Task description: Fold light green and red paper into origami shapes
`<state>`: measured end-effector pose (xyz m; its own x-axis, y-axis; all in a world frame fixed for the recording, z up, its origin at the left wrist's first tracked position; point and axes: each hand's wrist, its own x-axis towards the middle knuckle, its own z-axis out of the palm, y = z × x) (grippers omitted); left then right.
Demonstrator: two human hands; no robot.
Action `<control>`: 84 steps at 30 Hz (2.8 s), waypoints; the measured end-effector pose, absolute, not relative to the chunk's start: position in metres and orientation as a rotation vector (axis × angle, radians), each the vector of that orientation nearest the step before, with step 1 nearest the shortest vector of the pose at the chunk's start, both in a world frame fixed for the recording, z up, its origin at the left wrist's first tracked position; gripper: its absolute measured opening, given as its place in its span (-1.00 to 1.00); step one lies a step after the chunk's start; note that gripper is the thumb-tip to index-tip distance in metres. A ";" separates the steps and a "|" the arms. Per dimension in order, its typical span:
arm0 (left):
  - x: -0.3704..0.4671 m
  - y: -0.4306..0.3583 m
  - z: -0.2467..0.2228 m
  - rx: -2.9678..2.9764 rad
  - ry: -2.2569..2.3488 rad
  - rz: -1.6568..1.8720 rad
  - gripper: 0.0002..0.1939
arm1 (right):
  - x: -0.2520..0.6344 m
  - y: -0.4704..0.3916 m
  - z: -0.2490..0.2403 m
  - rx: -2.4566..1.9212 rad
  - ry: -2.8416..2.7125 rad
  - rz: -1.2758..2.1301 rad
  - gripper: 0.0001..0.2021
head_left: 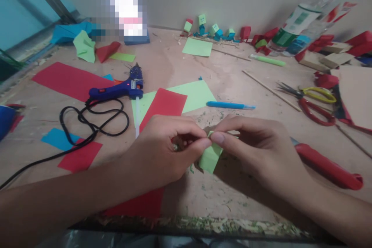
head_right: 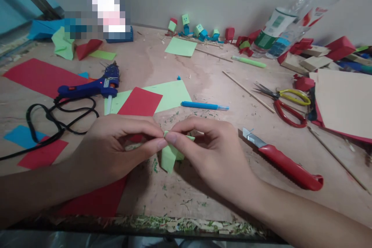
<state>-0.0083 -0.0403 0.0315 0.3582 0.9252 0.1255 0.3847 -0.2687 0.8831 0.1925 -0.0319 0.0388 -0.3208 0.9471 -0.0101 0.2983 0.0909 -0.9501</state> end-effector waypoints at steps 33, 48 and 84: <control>-0.008 -0.046 0.030 1.742 1.233 0.687 -0.75 | 0.206 -0.013 0.032 -1.318 -1.251 1.155 -0.89; -0.007 -0.034 0.030 1.284 1.237 0.828 -0.81 | 0.199 -0.020 0.025 -1.011 -1.274 1.773 -0.77; -0.014 -0.034 0.029 1.556 1.215 0.965 -0.94 | 0.204 -0.021 0.029 -1.222 -1.806 1.538 -0.75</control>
<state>-0.0141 -0.0343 0.0288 0.2089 0.9769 0.0457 0.2656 -0.1017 0.9587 0.2041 -0.0213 0.0295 -0.4937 0.8486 -0.1900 0.3231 -0.0239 -0.9461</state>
